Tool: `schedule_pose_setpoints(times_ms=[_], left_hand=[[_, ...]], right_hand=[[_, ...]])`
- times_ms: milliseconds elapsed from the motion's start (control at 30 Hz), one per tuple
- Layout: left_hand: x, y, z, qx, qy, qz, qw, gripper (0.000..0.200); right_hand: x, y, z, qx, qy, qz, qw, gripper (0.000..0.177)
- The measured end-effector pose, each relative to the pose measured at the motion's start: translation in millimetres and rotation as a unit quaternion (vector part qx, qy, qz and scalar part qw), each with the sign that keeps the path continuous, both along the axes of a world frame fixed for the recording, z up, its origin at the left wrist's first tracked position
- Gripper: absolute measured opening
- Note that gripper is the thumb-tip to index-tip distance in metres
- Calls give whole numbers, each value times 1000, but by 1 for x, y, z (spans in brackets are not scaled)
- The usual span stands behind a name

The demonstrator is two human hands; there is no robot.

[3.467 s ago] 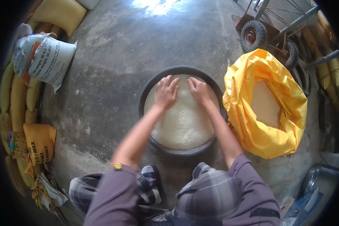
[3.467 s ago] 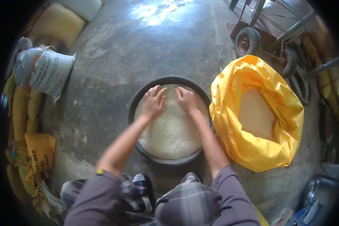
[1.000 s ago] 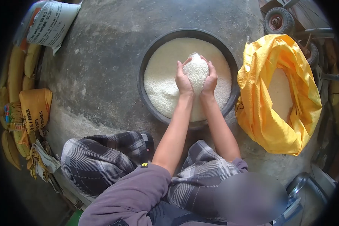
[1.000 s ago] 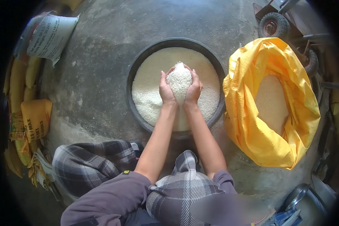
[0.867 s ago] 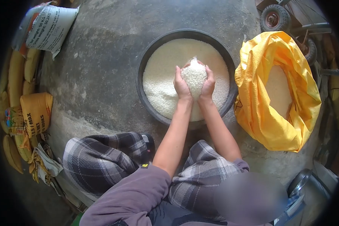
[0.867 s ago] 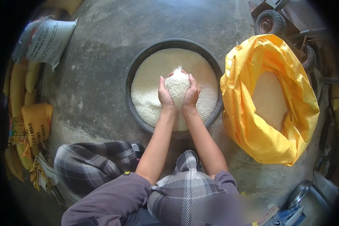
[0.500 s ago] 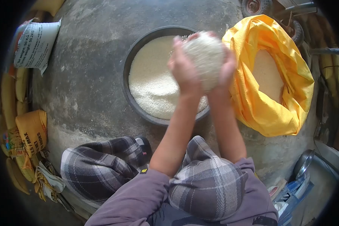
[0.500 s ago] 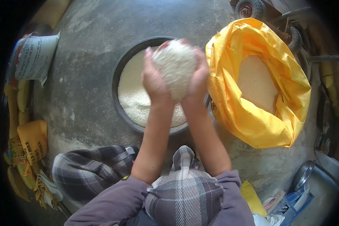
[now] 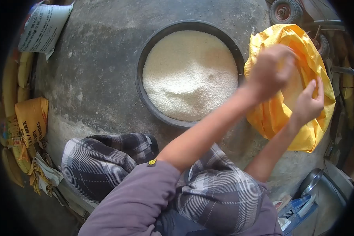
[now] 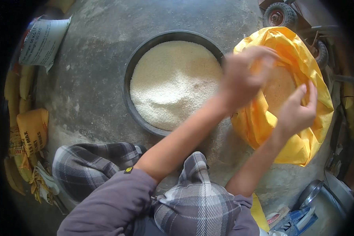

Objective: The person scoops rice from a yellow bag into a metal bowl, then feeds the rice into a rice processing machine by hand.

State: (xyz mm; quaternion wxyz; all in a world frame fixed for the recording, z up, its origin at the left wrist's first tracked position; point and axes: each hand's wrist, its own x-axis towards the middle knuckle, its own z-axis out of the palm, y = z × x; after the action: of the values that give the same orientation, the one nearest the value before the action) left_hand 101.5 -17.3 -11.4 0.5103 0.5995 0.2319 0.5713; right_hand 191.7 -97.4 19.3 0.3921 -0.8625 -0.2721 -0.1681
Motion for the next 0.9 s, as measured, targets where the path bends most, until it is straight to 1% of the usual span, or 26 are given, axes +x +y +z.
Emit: schedule_pose_setpoints(times_ms=[33,67,100,133,167,200,233,300,333,367,400,433,467,500,533,567,600,633,667,700,733,767,800,833,867,900], left_hand=[[-29,20,-16,108,26,122,986,15],[-61,34,-37,2,81,110,991,16],[-93,50,-58,-38,106,155,981,21],[-124,58,-73,-193,247,182,932,26],[-147,68,-105,-172,262,248,917,30],[-170,73,-149,-133,286,273,909,31],[-185,76,-178,-94,309,296,899,32],[-185,76,-184,-101,293,280,909,33],[-181,72,-188,-111,274,260,919,35],[-171,66,-187,-167,244,254,921,37],[-162,59,-186,-168,246,258,919,37],[-156,53,-188,-213,195,207,935,38],[-155,46,-185,-257,144,152,944,39],[-160,38,-183,-257,144,153,943,39],[-167,26,-175,-316,113,127,933,39],[-172,15,-171,-376,81,101,918,40],[-174,3,-168,-381,81,102,915,40],[-175,-9,-165,-311,145,121,931,41],[-174,-17,-162,-236,207,136,940,43],[-168,-24,-160,-203,215,155,943,43],[-161,-31,-162,-206,215,150,943,43],[-154,-34,-166,-265,138,166,940,43],[-147,-36,-168,-320,61,183,928,43],[-142,-36,-165,-327,14,194,925,44],[-141,-34,-162,-324,14,192,926,44],[-141,-33,-158,-401,-15,204,893,43]], right_hand=[[-22,12,0,95,-11,88,992,29],[-40,23,-7,134,-54,215,966,23],[-59,42,-35,208,-42,306,928,19],[-83,52,-46,187,85,430,879,17],[-99,68,-68,123,81,470,870,16],[-111,83,-90,70,57,484,870,15],[-111,98,-125,35,56,494,867,17],[-100,117,-190,25,19,436,899,23],[-105,113,-205,24,23,439,898,23],[-112,108,-214,26,181,380,907,25],[-116,107,-220,28,332,310,890,28],[-122,103,-210,-22,413,302,859,28],[-131,95,-201,-21,413,304,858,28],[-141,85,-193,-30,446,300,843,30],[-147,75,-189,-41,478,295,826,31],[-150,65,-193,-45,480,295,825,31],[-152,53,-198,19,486,294,822,33],[-153,43,-201,83,490,292,817,35],[-155,38,-205,79,491,289,818,35],[-162,33,-209,140,518,280,796,37],[-170,28,-209,202,543,268,770,39],[-176,28,-202,228,574,249,746,39],[-179,30,-199,230,572,247,747,39],[-181,33,-195,236,566,248,750,38],[-182,36,-191,243,560,249,752,37],[-182,38,-186,258,574,233,742,36]])
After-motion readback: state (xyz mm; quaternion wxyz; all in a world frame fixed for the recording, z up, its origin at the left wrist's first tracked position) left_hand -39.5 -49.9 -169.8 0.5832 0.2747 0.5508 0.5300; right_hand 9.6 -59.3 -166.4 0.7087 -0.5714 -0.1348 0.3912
